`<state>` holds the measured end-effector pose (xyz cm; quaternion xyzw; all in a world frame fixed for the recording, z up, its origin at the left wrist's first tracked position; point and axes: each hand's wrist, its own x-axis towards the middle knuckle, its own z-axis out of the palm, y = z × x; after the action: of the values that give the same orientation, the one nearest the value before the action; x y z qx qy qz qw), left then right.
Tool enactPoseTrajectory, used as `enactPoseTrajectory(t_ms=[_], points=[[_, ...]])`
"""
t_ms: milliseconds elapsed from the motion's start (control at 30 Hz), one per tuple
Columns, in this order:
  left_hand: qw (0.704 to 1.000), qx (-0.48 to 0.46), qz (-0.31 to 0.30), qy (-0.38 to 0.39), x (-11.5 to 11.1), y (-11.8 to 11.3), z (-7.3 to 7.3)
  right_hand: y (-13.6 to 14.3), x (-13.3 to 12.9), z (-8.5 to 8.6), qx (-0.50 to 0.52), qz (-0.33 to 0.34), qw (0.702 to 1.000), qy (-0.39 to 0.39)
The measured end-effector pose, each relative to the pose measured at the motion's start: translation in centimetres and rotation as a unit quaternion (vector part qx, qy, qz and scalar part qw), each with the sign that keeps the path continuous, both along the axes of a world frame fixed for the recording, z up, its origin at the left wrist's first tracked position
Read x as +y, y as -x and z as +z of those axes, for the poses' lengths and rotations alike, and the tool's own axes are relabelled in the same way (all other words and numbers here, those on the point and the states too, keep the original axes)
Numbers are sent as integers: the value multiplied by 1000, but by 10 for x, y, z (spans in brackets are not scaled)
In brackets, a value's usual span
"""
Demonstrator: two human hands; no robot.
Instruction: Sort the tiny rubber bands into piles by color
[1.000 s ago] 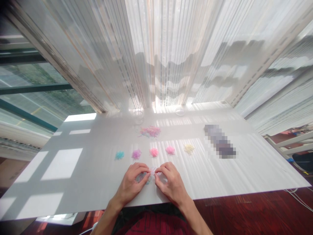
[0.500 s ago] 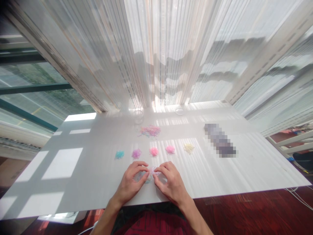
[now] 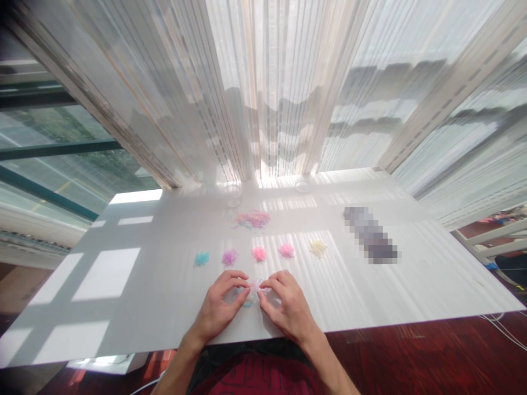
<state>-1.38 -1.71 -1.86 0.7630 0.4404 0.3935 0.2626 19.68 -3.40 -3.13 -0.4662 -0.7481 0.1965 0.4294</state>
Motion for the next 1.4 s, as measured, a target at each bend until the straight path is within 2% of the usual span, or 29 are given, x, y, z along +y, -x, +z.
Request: enactPoseTrajectory(t_ms=[567,1400], points=[[999,-31,1,16,2,1,-5,1,1,-1,16,5,1000,-9],[999,10,7,-38,1,-3,-6,2,2,2,35,-36,999,7]])
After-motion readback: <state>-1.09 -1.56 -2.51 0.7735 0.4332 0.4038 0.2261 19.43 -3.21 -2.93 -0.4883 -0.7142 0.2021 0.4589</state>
